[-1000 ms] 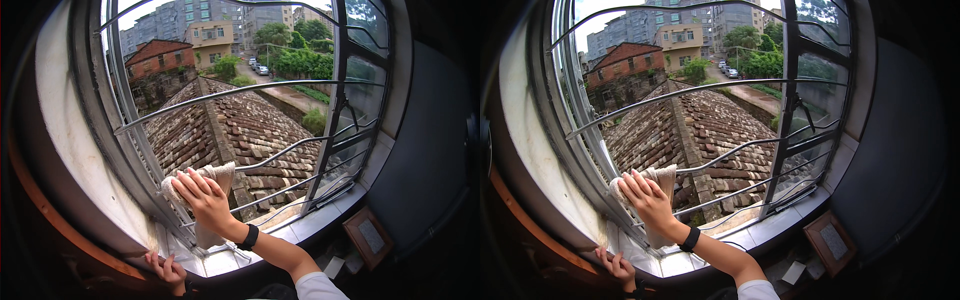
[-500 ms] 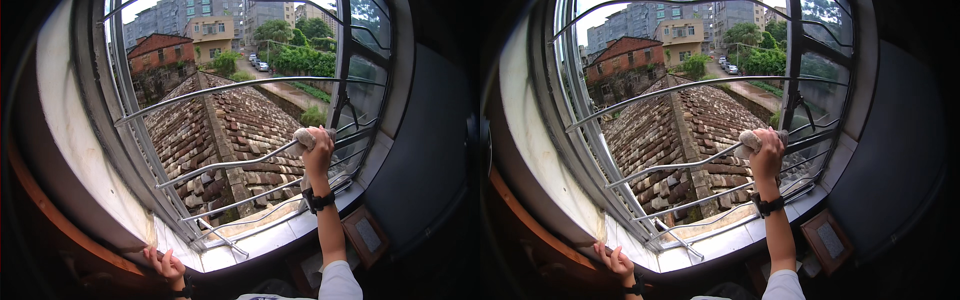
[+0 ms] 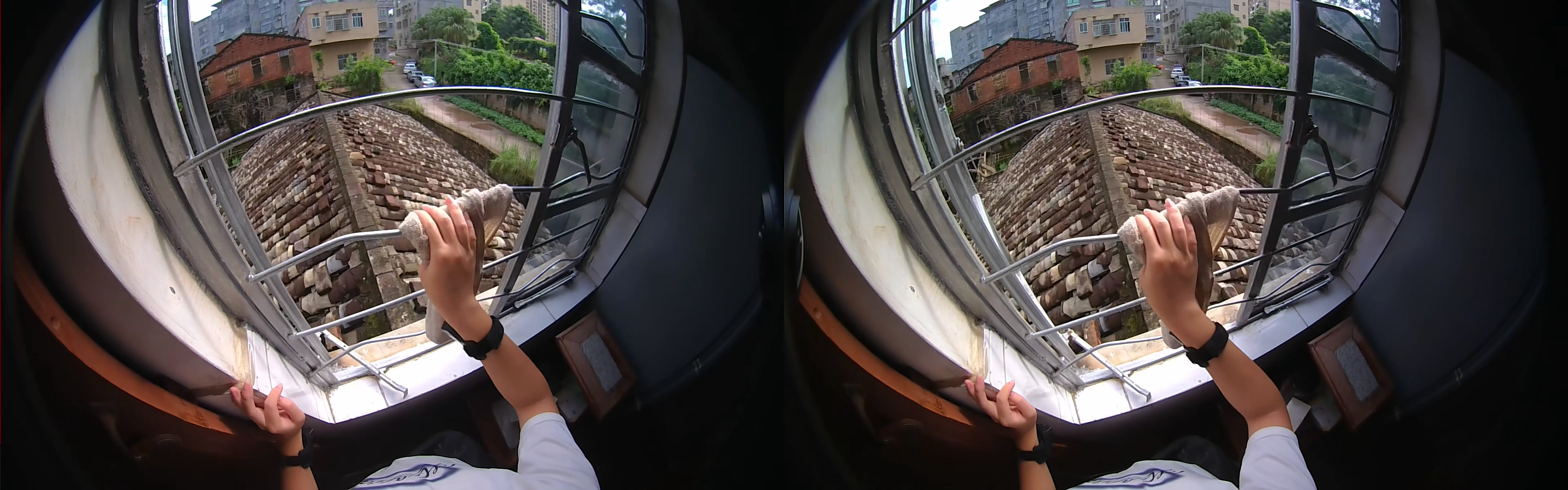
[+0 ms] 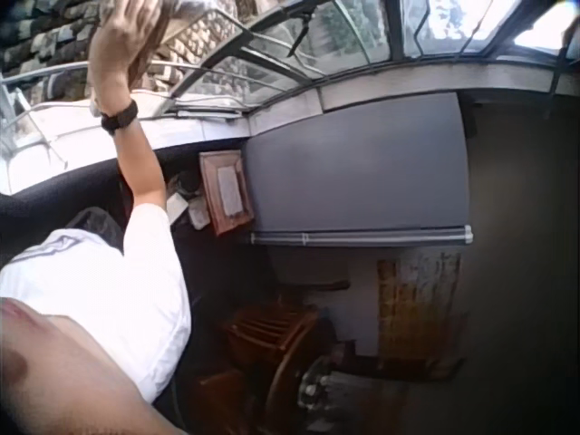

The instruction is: The person wipes the white window frame and the metal security bars with a cloth.

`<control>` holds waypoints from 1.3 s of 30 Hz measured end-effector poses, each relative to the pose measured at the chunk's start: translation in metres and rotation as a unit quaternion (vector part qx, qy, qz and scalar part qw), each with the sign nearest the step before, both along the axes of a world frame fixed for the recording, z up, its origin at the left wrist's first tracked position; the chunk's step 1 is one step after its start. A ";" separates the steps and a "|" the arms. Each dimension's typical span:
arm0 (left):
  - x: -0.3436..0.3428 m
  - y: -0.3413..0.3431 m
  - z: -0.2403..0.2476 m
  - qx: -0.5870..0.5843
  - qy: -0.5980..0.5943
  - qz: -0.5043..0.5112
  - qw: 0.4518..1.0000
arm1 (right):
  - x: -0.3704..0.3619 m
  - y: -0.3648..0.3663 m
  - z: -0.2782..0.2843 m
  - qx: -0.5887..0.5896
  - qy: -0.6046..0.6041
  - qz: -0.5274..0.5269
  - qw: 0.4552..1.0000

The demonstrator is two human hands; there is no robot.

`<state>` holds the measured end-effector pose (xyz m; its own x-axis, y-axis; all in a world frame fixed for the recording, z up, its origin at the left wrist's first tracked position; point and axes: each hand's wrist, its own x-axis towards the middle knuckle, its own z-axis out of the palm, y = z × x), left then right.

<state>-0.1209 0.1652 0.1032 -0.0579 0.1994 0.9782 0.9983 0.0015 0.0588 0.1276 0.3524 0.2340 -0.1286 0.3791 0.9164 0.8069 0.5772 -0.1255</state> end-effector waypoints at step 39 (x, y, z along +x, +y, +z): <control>0.004 0.002 0.008 0.014 0.021 -0.043 0.999 | 0.106 0.059 0.010 -0.024 0.059 -0.174 0.983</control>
<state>-0.1174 0.1677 0.1111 -0.0001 0.1739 0.9848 0.9962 -0.0860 0.0153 0.2339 0.4118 0.2440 0.1223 0.4238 0.8975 0.9324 0.2607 -0.2502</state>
